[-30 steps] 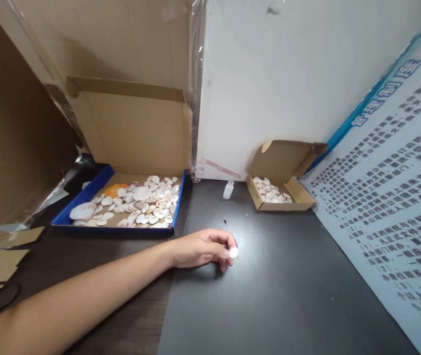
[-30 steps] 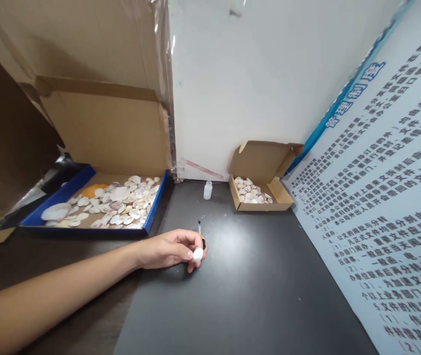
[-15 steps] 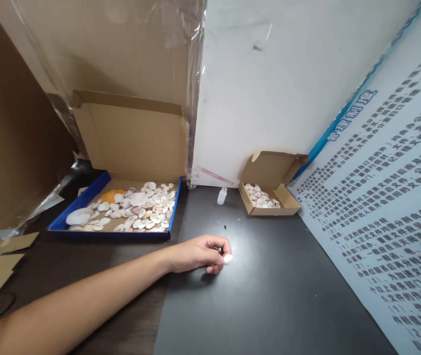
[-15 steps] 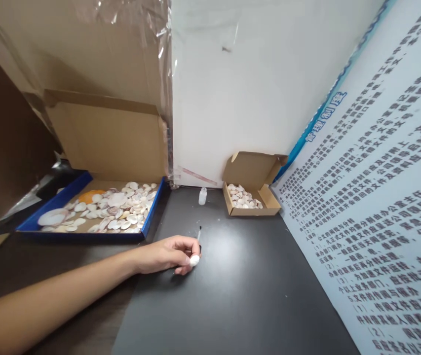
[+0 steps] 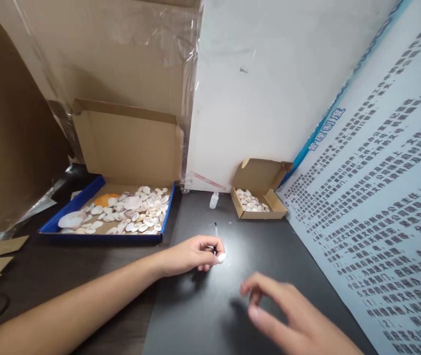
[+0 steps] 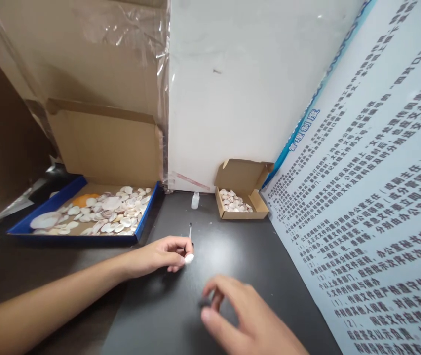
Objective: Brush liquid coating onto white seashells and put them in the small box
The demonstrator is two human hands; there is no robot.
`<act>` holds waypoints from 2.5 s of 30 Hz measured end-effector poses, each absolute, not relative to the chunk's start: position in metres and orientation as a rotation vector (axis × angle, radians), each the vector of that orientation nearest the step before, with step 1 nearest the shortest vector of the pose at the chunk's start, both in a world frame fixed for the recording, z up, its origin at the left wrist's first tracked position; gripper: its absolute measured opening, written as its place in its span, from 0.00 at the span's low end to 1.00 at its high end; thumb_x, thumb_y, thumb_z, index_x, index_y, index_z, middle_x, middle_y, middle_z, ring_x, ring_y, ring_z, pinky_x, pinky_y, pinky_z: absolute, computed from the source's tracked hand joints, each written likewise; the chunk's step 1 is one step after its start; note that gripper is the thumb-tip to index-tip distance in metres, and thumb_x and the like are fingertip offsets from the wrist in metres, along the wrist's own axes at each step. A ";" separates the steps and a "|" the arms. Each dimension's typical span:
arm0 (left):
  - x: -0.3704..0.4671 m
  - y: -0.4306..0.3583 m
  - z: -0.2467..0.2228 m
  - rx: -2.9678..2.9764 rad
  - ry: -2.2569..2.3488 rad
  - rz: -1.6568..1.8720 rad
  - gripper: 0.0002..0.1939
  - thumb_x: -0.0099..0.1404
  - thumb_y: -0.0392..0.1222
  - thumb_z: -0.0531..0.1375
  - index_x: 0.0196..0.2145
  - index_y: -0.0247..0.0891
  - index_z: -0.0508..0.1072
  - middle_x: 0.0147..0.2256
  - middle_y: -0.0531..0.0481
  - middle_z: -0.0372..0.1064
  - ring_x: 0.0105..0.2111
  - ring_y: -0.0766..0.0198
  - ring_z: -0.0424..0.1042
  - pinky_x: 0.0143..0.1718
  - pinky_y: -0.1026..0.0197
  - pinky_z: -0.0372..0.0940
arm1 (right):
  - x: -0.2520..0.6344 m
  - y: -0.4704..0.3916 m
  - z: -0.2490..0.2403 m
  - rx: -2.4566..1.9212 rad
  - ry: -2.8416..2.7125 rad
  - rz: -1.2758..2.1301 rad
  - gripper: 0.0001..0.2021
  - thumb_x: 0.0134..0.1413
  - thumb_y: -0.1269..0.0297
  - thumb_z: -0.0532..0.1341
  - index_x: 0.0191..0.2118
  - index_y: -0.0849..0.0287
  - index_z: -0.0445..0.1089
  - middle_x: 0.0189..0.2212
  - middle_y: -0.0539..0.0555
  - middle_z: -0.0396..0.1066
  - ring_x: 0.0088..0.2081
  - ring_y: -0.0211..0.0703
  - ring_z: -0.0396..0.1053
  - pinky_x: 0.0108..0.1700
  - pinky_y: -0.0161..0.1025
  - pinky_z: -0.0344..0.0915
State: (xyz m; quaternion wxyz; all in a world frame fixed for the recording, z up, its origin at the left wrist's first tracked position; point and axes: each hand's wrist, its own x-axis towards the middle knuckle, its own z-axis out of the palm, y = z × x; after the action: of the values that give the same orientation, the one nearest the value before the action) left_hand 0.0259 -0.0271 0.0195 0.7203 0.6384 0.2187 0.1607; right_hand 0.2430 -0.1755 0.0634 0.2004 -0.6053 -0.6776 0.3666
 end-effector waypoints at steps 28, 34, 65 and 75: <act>0.045 -0.008 -0.002 1.218 0.388 0.446 0.19 0.60 0.55 0.63 0.29 0.37 0.64 0.27 0.54 0.63 0.24 0.69 0.66 0.26 0.65 0.62 | 0.231 -0.060 0.000 -1.187 -1.977 0.498 0.13 0.58 0.71 0.62 0.48 0.52 0.70 0.43 0.55 0.69 0.45 0.44 0.70 0.47 0.38 0.67; 0.045 -0.005 -0.005 1.115 0.349 0.423 0.18 0.57 0.53 0.65 0.28 0.36 0.65 0.33 0.50 0.66 0.29 0.65 0.71 0.30 0.62 0.65 | 0.228 -0.060 -0.005 -1.230 -1.984 0.447 0.06 0.58 0.71 0.61 0.40 0.55 0.69 0.38 0.54 0.68 0.40 0.44 0.70 0.41 0.38 0.66; 0.039 0.007 0.003 0.923 0.575 0.563 0.09 0.58 0.41 0.62 0.32 0.38 0.65 0.18 0.59 0.55 0.20 0.71 0.53 0.22 0.68 0.53 | 0.221 -0.078 0.017 -1.200 -1.943 0.814 0.06 0.51 0.66 0.58 0.33 0.55 0.58 0.27 0.48 0.62 0.27 0.39 0.60 0.32 0.37 0.61; 0.040 0.007 0.002 0.944 0.579 0.559 0.05 0.56 0.37 0.60 0.31 0.37 0.66 0.19 0.58 0.57 0.19 0.72 0.56 0.22 0.68 0.54 | 0.220 -0.077 0.016 -1.188 -1.952 0.861 0.08 0.53 0.64 0.61 0.33 0.55 0.58 0.30 0.50 0.67 0.28 0.38 0.61 0.33 0.36 0.63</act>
State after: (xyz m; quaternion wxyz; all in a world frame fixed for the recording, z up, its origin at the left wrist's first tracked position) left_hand 0.0397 0.0070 0.0016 0.8139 0.4422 0.2712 0.2617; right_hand 0.2204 -0.0774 0.0158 0.3427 -0.4572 -0.7508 0.3314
